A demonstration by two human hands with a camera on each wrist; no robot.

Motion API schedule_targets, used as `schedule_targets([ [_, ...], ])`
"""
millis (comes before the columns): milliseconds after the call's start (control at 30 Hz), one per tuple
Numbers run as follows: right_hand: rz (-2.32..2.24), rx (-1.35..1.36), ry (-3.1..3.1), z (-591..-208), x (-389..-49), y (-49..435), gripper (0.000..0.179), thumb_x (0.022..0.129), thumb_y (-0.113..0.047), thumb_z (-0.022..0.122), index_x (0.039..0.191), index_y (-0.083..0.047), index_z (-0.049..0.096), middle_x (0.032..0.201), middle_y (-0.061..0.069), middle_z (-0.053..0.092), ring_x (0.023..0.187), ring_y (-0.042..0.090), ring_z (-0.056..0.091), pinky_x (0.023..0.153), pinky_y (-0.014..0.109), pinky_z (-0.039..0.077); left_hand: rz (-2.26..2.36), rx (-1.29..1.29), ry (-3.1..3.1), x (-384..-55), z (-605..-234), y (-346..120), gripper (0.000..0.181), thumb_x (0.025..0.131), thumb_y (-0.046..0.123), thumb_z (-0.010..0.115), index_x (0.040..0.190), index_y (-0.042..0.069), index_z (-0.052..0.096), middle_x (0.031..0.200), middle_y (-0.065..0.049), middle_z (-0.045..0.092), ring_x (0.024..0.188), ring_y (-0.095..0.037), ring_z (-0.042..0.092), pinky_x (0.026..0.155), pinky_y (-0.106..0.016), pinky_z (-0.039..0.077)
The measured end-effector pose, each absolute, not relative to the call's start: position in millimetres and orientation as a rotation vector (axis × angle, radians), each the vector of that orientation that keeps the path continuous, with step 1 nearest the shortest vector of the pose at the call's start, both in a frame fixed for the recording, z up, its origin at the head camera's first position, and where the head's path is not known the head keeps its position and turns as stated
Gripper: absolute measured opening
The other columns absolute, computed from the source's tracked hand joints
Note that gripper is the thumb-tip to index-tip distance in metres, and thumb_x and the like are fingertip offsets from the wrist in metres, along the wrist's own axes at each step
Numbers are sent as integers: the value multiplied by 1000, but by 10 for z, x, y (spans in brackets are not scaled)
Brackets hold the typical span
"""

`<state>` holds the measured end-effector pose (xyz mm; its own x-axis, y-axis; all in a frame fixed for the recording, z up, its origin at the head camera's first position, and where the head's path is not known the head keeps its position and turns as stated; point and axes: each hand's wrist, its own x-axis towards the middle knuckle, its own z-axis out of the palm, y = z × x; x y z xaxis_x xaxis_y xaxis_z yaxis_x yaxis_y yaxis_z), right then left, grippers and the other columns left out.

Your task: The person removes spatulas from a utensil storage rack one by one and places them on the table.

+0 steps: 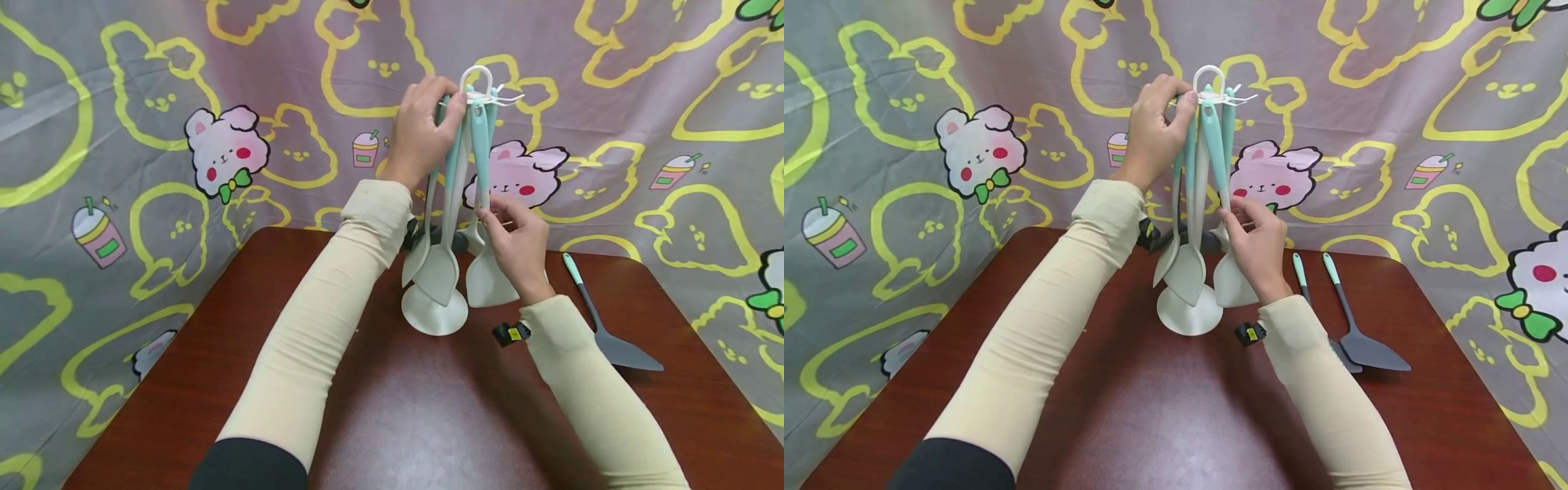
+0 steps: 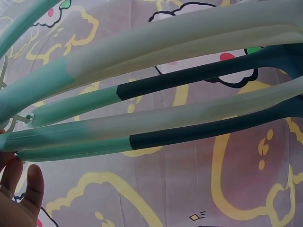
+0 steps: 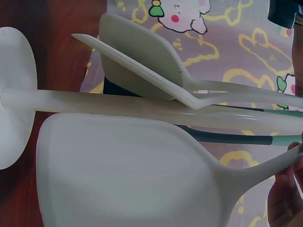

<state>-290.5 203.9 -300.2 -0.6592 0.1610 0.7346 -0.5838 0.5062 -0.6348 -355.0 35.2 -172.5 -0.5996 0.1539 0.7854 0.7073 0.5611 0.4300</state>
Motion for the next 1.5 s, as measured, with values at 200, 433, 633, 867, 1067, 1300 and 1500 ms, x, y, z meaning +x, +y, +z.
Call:
schedule_targets([
  [200, 1150, 390, -1940, -3013, -2881, 2044, 24, 90, -12, 71, 112, -2, 74, 100, 20, 73, 81, -16, 56, 73, 3, 46, -997, -699, -2060, -3554, -1720, 348, 24, 100, 27, 50, 105, 12, 68, 107, 0, 65, 98, -16, 51, 88, -21, 40],
  [433, 1116, 415, -1921, -3013, -2861, 2039, 23, 90, -11, 72, 111, -3, 75, 94, 20, 73, 78, -14, 55, 71, 3, 45, -991, -694, -2081, -3553, -1701, 343, 26, 100, 28, 48, 107, 12, 67, 108, 0, 64, 100, -16, 51, 90, -20, 40],
  [633, 1081, 425, -1933, -3007, -2842, 2028, 22, 90, -10, 71, 110, -3, 75, 92, 19, 73, 77, -13, 53, 69, 3, 42, -985, -690, -2086, -3550, -1705, 345, 25, 100, 28, 48, 106, 13, 67, 107, 0, 64, 100, -16, 51, 90, -20, 40],
  [867, 1065, 420, -1955, -2990, -2812, 2029, 24, 90, -12, 72, 113, -3, 74, 93, 19, 73, 76, -13, 51, 68, 2, 42, -1001, -680, -2110, -3550, -1715, 346, 25, 100, 29, 48, 107, 14, 67, 108, 1, 63, 101, -15, 50, 90, -21, 40],
  [1067, 1077, 415, -1963, -2993, -2784, 2023, 24, 90, -12, 72, 113, -3, 74, 93, 19, 72, 74, -11, 51, 67, 3, 42, -1002, -676, -2110, -3543, -1731, 349, 25, 101, 29, 48, 107, 15, 67, 108, 1, 63, 101, -15, 51, 90, -20, 40],
  [1300, 1065, 413, -1963, -2983, -2773, 2016, 24, 90, -12, 72, 112, -3, 75, 91, 19, 72, 73, -11, 50, 66, 3, 41, -1007, -675, -2103, -3556, -1732, 347, 26, 100, 29, 48, 107, 14, 67, 107, 1, 62, 101, -15, 50, 89, -22, 41],
  [1500, 1063, 410, -1963, -2981, -2762, 2021, 24, 90, -12, 72, 111, -3, 75, 92, 19, 72, 74, -11, 51, 66, 3, 42, -994, -683, -2078, -3564, -1738, 354, 25, 100, 28, 49, 106, 14, 68, 106, 0, 63, 99, -16, 51, 88, -22, 41],
])
